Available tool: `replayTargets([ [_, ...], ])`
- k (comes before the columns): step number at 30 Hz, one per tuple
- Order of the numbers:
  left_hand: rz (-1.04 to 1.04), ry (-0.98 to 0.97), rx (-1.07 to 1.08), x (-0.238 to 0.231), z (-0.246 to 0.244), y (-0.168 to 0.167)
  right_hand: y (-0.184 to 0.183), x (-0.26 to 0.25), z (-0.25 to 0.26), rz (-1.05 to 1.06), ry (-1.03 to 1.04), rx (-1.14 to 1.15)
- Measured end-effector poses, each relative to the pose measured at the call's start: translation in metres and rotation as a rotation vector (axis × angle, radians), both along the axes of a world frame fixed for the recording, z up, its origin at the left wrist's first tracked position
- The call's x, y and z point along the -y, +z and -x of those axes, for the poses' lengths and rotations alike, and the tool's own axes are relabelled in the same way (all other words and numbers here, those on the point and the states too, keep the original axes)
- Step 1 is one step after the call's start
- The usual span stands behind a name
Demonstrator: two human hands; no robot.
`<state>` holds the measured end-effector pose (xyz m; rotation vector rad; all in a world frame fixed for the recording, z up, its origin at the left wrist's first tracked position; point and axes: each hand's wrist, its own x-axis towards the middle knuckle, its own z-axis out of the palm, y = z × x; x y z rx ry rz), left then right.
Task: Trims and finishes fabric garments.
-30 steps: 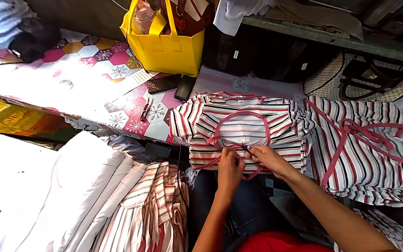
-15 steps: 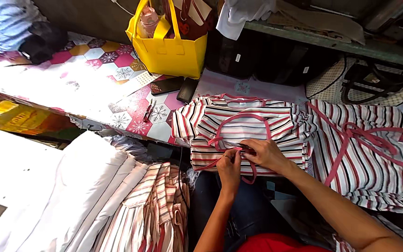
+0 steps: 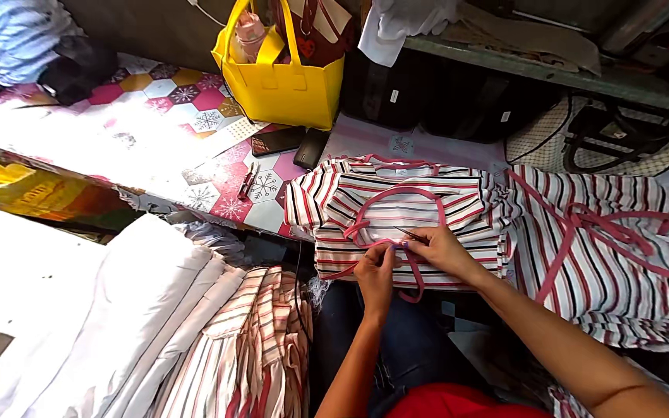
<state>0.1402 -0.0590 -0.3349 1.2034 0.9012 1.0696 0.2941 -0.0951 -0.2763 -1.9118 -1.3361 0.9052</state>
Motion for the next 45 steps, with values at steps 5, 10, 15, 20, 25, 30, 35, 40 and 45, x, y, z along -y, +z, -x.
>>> replayTargets([
  [5,0.064,-0.090,0.021,0.005,0.007,0.006,-0.003,0.003,0.004,-0.015,0.001,0.021],
  [10,-0.094,-0.031,-0.057,0.002,0.003,-0.002,-0.002,0.004,0.004,0.000,0.032,0.069],
  [15,-0.380,0.001,-0.385,0.014,0.019,0.003,-0.006,0.009,0.003,-0.030,0.044,0.077],
  [20,-0.787,0.091,-0.528,0.011,0.004,-0.012,-0.013,0.011,0.011,-0.060,-0.010,0.066],
  [25,-0.786,0.032,-0.532,0.008,0.008,-0.024,-0.005,0.014,0.004,0.044,-0.015,-0.070],
  [30,-0.530,0.025,-0.408,0.014,0.015,-0.019,0.022,0.021,-0.009,0.323,0.019,-0.597],
  [35,-0.314,-0.032,-0.278,0.017,0.017,-0.015,0.021,0.027,-0.015,0.475,0.147,-0.512],
  [40,-0.282,-0.028,-0.245,0.018,0.017,-0.016,0.014,0.020,-0.012,0.496,0.207,-0.398],
  [45,-0.266,-0.020,-0.248,0.018,0.016,-0.015,0.010,0.014,-0.011,0.433,0.254,-0.282],
])
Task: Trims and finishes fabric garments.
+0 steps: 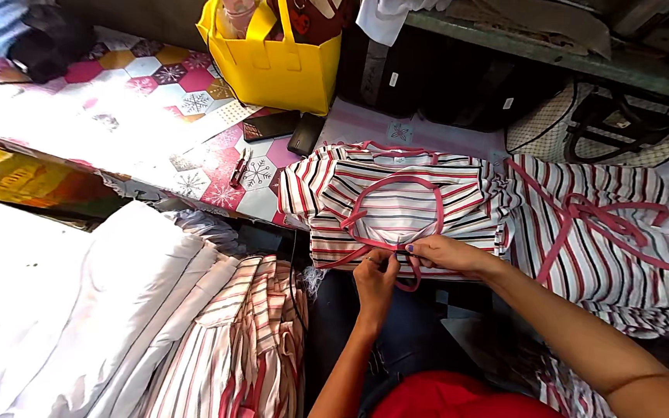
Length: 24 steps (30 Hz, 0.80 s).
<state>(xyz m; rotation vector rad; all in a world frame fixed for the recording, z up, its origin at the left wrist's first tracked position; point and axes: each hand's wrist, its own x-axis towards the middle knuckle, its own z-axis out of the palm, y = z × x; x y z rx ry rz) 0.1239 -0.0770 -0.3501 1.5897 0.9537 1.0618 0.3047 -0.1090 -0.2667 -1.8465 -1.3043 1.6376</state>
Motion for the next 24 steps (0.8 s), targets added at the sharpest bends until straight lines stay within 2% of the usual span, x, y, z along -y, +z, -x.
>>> replayTargets([
  [8,0.024,-0.004,0.028,0.000,-0.001,-0.002,-0.006,0.000,-0.002,-0.065,0.037,0.093],
  [10,0.039,-0.054,-0.039,-0.001,0.005,0.004,0.001,0.002,-0.004,-0.088,0.088,0.131],
  [13,0.123,-0.286,-0.367,-0.010,0.025,0.033,0.013,0.006,-0.003,-0.316,0.131,0.306],
  [16,0.087,-0.267,-0.546,-0.014,0.027,0.043,-0.003,0.006,0.015,-0.644,0.126,0.629],
  [18,0.079,-0.242,-0.614,-0.015,0.023,0.046,-0.021,0.004,0.021,-0.782,0.118,0.776],
  [24,-0.038,-0.083,-0.375,-0.014,-0.001,0.034,-0.030,-0.001,0.018,-0.774,0.037,0.796],
])
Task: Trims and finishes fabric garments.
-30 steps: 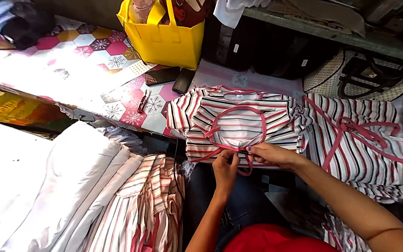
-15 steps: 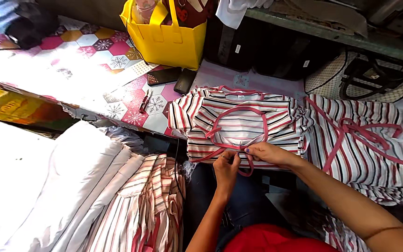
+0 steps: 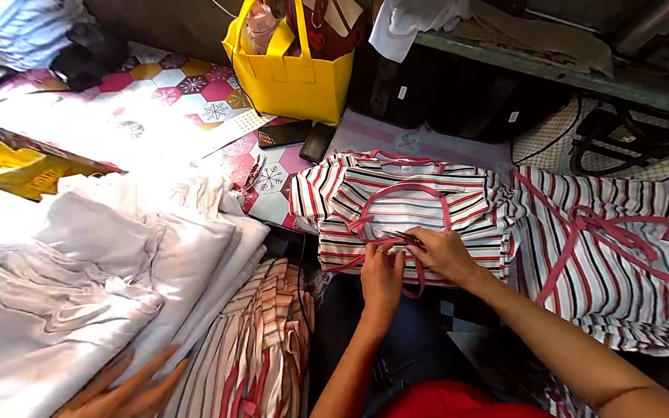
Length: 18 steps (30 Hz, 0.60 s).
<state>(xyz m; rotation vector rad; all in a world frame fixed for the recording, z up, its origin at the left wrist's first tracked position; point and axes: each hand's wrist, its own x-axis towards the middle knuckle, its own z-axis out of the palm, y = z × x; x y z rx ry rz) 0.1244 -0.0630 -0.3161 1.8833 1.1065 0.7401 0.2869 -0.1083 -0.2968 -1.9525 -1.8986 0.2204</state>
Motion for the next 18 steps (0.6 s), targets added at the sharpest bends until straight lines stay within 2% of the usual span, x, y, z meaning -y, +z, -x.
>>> replayTargets([
  [5,-0.225,0.085,0.127,-0.007,-0.027,-0.025,-0.011,-0.003,-0.006,-0.109,-0.005,0.063],
  [7,-0.296,0.126,0.198,-0.006,-0.026,-0.030,-0.006,-0.005,-0.008,-0.064,-0.040,-0.042],
  [9,-0.345,0.163,0.213,-0.001,-0.022,-0.029,0.008,-0.010,-0.010,0.142,-0.130,-0.285],
  [12,-0.223,0.152,0.215,0.006,-0.018,-0.023,0.023,-0.019,-0.017,0.341,-0.213,-0.577],
  [15,0.024,0.102,0.356,-0.001,-0.020,-0.014,0.027,-0.022,-0.020,0.396,-0.212,-0.695],
  [18,0.119,0.066,0.424,-0.009,-0.022,-0.011,0.028,-0.022,-0.019,0.398,-0.211,-0.780],
])
